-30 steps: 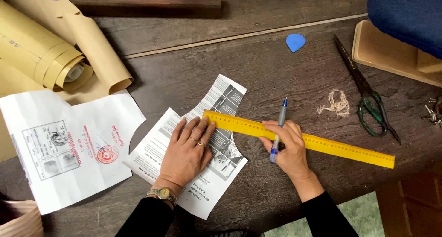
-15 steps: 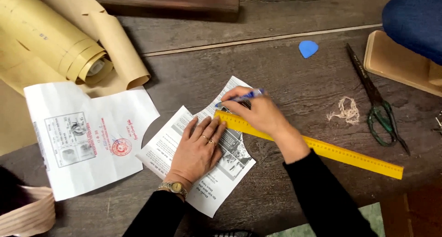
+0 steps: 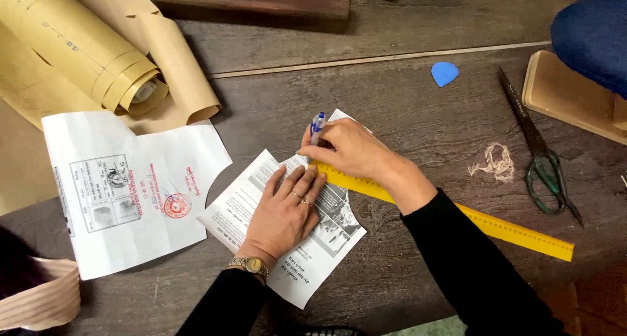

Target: The person is organizing paper patterns by folding, rolling, and marking them with a ruler and pen on a work table.

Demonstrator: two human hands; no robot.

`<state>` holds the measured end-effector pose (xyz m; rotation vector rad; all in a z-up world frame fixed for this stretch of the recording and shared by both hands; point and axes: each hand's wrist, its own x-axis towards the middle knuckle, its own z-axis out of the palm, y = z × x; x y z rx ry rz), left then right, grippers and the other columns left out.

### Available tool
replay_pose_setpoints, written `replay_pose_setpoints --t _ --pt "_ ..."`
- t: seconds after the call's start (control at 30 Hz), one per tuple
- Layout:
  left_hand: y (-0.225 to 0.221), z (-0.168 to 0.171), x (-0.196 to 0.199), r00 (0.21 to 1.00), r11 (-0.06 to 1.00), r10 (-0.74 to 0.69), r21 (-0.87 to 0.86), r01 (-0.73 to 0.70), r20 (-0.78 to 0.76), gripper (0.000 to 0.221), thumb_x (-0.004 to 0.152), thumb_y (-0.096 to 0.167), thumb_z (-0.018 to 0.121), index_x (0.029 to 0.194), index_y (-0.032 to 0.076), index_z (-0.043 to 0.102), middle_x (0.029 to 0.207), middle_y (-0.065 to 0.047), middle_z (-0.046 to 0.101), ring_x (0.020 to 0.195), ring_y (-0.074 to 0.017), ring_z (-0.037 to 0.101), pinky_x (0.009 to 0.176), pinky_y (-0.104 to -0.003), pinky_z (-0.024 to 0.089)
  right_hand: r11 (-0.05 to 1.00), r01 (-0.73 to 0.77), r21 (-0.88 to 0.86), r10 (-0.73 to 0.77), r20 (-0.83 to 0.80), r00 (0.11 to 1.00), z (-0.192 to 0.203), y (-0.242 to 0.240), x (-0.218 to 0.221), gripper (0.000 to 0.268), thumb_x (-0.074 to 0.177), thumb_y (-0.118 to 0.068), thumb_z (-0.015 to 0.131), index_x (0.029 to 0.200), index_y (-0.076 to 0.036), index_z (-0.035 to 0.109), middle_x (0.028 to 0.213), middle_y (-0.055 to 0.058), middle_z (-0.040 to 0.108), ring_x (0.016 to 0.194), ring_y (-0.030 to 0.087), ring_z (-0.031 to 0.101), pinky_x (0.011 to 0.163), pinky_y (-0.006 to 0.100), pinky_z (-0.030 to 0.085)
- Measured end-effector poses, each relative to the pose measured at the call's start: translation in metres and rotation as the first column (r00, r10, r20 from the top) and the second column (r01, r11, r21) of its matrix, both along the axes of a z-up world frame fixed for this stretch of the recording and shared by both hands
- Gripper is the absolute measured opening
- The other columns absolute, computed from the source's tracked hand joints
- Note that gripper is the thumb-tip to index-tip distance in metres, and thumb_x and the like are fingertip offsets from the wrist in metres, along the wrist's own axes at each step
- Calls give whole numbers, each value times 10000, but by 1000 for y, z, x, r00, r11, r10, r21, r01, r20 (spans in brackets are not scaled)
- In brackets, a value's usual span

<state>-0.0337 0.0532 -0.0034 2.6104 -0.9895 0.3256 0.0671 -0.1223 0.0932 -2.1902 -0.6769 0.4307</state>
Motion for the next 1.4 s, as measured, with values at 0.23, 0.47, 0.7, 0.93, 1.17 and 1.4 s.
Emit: replay_pose_setpoints --t 0.23,0.47,0.7,0.93,1.17,1.4 --pt "1 -1 0 1000 1000 -12 -1 12 -1 533 878 274 424 1385 113 454 1303 -89 489 1275 -240 452 1104 -502 286 999 -52 -13 52 22 998 -19 -1 0 213 913 -221 618 862 -31 700 780 171 712 723 355 691 653 438 541" --pt "1 -2 0 1000 1000 -16 6 16 -6 522 888 293 426 1377 114 460 1304 -88 484 1280 -239 446 1106 -505 283 999 -33 -13 34 46 998 -15 -1 -6 208 899 -187 612 825 -15 702 785 185 713 735 394 680 668 464 535" --pt "2 3 0 999 1000 -13 20 13 -30 551 874 278 439 1403 122 436 1291 -81 487 1284 -228 440 1109 -501 278 926 353 136 -368 105 924 -9 -42 -33 120 939 -144 612 1009 -121 707 888 62 714 879 226 698 798 351 549" --pt "2 0 -1 999 999 -10 36 11 -30 555 846 277 481 1379 124 463 1257 -85 509 1269 -223 457 1099 -499 292 846 531 59 -515 351 782 -79 -107 -136 375 841 -83 687 1211 -73 626 1186 104 670 1136 302 596 1034 493 381" --pt "2 -4 -7 999 998 37 55 -37 -9 463 820 282 546 1261 141 551 1146 -54 534 1153 -200 511 1027 -444 362 813 578 69 -548 426 720 -70 -95 -165 435 789 -55 741 1206 -87 616 1240 72 639 1201 293 559 1099 510 312" --pt "15 21 -38 977 984 145 123 -127 -157 454 911 322 484 1330 150 488 1308 -72 481 1267 -234 407 1057 -478 267 825 545 151 -554 413 723 -69 -98 -168 396 749 -39 774 1124 -79 654 1110 86 676 1139 304 600 1069 475 364"
